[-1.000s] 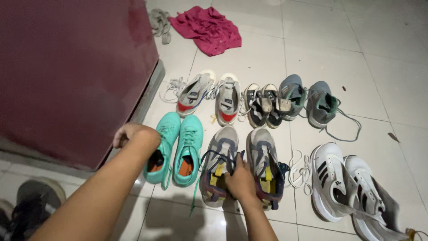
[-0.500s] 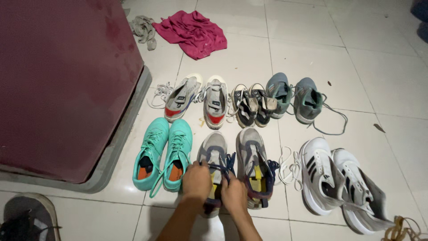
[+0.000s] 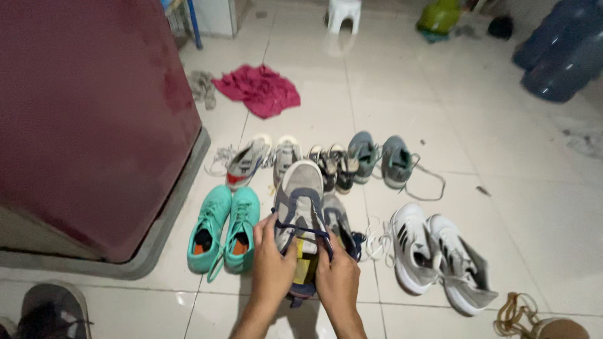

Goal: The person sits on the floor and re-laces two pairs of sneakers. They first thread and tie the laces on a pair of teal sneakers, then switch to a pair of grey and blue sneakers and repeat the lacing process.

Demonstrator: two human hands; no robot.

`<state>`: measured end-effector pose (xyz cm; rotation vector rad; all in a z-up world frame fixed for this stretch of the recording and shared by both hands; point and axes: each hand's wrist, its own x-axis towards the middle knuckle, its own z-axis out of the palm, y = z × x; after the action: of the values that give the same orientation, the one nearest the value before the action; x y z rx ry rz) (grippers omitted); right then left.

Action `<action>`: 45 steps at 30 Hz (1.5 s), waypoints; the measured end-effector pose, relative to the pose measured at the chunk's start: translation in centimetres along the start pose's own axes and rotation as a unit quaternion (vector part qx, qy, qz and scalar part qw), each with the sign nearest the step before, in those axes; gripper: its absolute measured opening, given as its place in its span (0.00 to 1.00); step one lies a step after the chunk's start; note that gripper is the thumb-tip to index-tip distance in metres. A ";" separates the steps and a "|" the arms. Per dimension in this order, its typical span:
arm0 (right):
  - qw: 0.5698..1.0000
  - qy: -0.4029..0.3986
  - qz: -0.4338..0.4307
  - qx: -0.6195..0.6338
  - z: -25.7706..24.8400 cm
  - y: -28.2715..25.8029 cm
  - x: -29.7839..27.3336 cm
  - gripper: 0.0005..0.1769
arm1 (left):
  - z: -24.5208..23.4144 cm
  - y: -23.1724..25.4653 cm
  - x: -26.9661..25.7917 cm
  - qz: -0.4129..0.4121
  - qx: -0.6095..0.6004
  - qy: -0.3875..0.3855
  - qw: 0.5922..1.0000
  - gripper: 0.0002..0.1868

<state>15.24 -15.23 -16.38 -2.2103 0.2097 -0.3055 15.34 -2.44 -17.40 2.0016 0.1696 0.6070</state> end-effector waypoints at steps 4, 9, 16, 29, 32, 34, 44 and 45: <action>0.996 0.036 -0.054 0.057 -4.9 -5.5 -0.8 0.23 | -2.7 5.8 1.5 0.048 0.013 -0.005 0.999 0.39; 0.993 0.059 -0.056 0.084 -9.5 -10.1 -2.6 0.25 | -6.0 12.2 0.7 0.086 -0.066 0.038 0.993 0.40; 0.956 -0.001 -0.292 0.026 -14.3 -12.2 -3.9 0.37 | -9.2 15.6 -1.5 0.024 -0.137 0.076 0.987 0.32; 0.880 -0.024 -0.472 -0.044 -14.7 -15.5 -5.4 0.15 | -9.5 14.9 -4.0 0.022 -0.059 0.117 0.991 0.39; 0.922 -0.045 -0.376 0.085 -15.7 -14.9 -5.1 0.09 | -9.9 14.4 -4.6 0.040 -0.053 0.122 0.990 0.42; 0.952 -0.028 -0.278 0.123 -16.4 -14.4 -4.9 0.10 | -9.9 14.2 -5.0 -0.001 -0.068 0.109 0.992 0.38; 0.900 -0.004 -0.425 0.095 -15.1 -17.1 -4.8 0.12 | -9.2 14.0 -7.3 0.046 0.002 0.144 0.988 0.39; 0.909 -0.044 -0.410 0.061 -14.8 -17.9 -4.8 0.12 | -9.1 13.9 -7.4 0.069 0.014 0.157 0.985 0.37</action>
<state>7.15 -14.25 5.87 -2.0726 -0.7945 -0.6476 2.65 -4.84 -4.56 1.9453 0.2323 1.0135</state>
